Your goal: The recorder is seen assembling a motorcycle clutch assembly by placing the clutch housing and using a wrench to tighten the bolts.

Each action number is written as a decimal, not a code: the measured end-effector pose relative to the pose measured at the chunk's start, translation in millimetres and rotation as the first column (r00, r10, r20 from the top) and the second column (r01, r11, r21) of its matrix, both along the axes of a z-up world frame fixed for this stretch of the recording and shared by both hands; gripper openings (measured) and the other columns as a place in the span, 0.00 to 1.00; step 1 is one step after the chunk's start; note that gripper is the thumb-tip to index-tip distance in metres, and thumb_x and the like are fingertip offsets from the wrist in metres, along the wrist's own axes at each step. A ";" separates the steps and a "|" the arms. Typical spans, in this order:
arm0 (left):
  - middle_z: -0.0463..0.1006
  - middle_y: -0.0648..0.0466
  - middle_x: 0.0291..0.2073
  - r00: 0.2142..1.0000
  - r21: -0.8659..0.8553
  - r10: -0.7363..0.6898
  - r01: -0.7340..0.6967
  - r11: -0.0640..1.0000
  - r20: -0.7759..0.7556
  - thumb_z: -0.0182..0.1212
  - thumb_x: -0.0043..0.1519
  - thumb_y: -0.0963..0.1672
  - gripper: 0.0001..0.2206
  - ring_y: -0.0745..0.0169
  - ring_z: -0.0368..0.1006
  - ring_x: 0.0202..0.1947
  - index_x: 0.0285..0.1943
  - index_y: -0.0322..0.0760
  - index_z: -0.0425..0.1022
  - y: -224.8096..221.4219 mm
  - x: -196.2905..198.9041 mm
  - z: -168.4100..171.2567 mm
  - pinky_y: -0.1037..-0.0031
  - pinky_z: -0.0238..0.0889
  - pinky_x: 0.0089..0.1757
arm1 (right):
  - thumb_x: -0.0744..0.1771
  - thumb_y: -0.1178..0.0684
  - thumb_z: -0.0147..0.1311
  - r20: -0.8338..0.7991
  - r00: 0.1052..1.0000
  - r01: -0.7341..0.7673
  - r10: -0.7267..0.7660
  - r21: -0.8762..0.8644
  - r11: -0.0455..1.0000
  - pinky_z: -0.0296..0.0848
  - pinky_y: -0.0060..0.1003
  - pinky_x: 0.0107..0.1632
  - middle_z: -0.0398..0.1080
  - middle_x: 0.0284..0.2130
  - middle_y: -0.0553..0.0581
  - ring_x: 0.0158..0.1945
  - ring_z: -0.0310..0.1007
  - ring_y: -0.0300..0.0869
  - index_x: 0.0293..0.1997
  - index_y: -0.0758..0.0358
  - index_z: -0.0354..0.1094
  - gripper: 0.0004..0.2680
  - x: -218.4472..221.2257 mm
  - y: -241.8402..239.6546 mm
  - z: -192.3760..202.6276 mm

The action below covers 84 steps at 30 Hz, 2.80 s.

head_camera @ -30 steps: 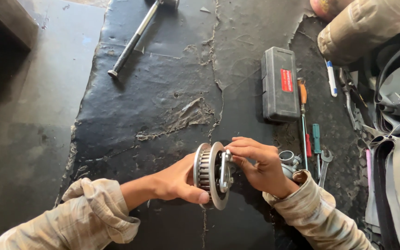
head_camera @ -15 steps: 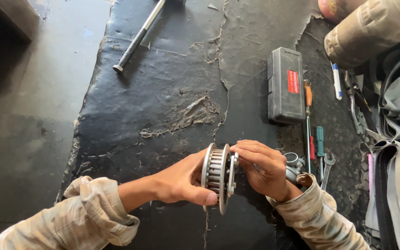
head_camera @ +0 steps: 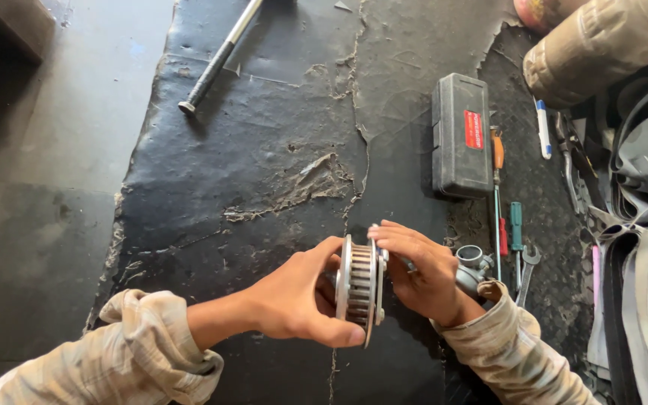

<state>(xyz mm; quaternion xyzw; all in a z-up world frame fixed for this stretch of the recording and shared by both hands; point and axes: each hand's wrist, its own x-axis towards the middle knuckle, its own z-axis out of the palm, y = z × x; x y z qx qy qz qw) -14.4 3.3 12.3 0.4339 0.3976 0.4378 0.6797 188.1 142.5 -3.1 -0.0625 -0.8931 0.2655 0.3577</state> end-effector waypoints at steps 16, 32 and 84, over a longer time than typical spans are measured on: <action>0.82 0.47 0.40 0.958 0.044 0.074 -0.064 0.997 -0.278 0.75 0.38 0.52 0.45 0.61 0.85 0.35 0.64 0.26 0.61 -3.4 7.1 18.3 0.74 0.80 0.39 | 0.66 0.68 0.58 -0.079 0.997 0.029 -0.018 0.145 0.989 0.76 0.55 0.63 0.76 0.47 0.66 0.55 0.79 0.57 0.50 0.68 0.64 0.10 2.0 0.0 -15.3; 0.82 0.47 0.44 0.999 -0.050 0.036 -0.037 0.998 -0.021 0.74 0.42 0.48 0.40 0.61 0.82 0.41 0.64 0.32 0.61 -1.9 3.7 7.1 0.70 0.79 0.42 | 0.66 0.68 0.58 -0.024 0.998 -0.045 0.053 0.262 0.964 0.78 0.56 0.59 0.74 0.44 0.67 0.49 0.78 0.57 0.54 0.72 0.64 0.12 1.8 -2.3 -5.9; 0.81 0.48 0.45 0.874 0.351 0.344 -0.221 0.910 -0.343 0.76 0.35 0.46 0.46 0.60 0.82 0.42 0.66 0.30 0.60 15.5 -13.9 2.2 0.69 0.80 0.47 | 0.73 0.46 0.40 0.209 0.883 0.149 0.421 -0.974 0.171 0.65 0.28 0.29 0.72 0.27 0.51 0.26 0.66 0.32 0.40 0.67 0.72 0.15 13.5 -10.8 -27.7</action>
